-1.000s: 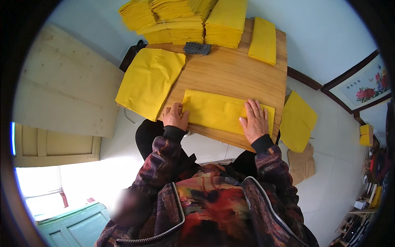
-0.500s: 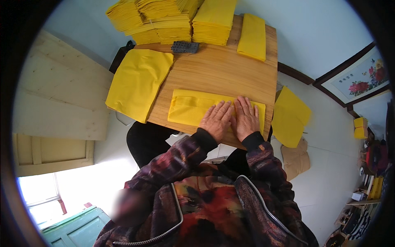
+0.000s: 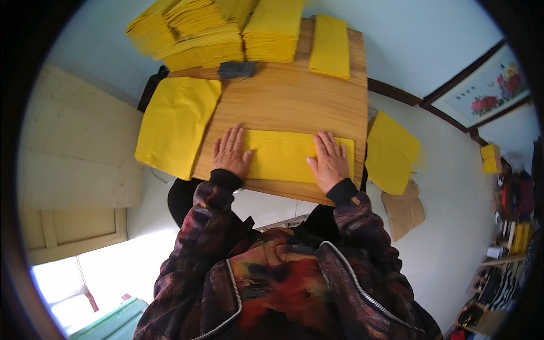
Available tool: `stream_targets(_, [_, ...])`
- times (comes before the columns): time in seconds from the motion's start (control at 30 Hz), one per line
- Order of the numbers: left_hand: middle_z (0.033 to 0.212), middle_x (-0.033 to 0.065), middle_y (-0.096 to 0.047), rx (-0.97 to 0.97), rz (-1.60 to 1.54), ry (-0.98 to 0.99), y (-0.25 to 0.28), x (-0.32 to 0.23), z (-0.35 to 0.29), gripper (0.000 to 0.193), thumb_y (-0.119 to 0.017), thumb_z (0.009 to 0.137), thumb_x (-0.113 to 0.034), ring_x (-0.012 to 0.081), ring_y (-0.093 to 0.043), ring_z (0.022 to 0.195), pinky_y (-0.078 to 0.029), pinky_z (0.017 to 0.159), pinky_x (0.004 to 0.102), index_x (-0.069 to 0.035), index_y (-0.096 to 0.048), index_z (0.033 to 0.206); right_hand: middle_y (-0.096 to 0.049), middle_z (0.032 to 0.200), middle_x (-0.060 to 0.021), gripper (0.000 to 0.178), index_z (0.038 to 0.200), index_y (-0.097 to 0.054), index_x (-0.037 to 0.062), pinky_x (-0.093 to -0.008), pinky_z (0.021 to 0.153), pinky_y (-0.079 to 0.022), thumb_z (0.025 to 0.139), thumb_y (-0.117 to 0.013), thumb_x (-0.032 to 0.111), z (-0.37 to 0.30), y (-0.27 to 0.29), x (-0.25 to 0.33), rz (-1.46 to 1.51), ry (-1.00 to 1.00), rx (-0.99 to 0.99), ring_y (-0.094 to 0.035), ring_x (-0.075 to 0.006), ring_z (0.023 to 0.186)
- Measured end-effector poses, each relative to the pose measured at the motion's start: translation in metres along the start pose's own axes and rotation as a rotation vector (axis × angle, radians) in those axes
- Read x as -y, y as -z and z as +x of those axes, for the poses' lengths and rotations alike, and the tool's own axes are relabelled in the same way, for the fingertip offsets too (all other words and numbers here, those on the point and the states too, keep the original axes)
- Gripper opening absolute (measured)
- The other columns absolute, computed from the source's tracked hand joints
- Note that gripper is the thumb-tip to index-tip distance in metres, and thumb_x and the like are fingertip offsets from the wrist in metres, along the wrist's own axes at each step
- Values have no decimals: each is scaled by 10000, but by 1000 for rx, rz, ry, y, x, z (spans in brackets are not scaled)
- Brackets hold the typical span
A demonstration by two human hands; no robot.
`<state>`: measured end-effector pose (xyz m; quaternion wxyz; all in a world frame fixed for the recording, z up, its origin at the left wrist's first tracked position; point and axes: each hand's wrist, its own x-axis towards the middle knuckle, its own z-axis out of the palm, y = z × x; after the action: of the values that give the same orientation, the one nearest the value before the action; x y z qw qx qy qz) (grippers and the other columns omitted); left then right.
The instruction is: The person folds yellow fabric sheets on a wooden table. They smooth each sheet, fold it in half, and place it into a growing stack. The person repeats this process for multiple sheets throughout the clip.
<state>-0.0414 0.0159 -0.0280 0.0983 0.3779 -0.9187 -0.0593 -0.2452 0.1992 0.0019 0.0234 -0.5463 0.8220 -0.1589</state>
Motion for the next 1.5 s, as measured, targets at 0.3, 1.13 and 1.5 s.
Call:
stream_targets(0.3, [1548, 56, -270, 45, 27, -15, 0, 3, 4, 656, -497, 902, -381, 250, -231, 1430, -155, 1149, 457, -114, -304, 1469, -358, 1490, -105, 580, 1371, -430, 39, -503, 1134, -171, 900, -548, 354, 37, -45, 100, 110, 141, 71, -260, -277, 1409])
stream_targets(1.13, [1554, 28, -263, 63, 14, 13, -2, 4, 4, 638, -483, 917, -367, 233, -214, 1438, -147, 1154, 454, -127, -294, 1477, -248, 1553, -95, 633, 1454, -335, 59, -494, 1161, -82, 937, -443, 408, 34, -48, 73, 98, 170, 118, -162, -250, 1450])
stream_targets(1.5, [1552, 21, -266, 36, 46, 18, -4, 6, 2, 638, -482, 916, -381, 232, -225, 1432, -160, 1153, 450, -141, -299, 1478, -216, 1548, -142, 704, 1458, -277, 24, -505, 1153, -122, 898, -550, 353, -10, 22, -30, -117, -244, -26, -171, -304, 1436])
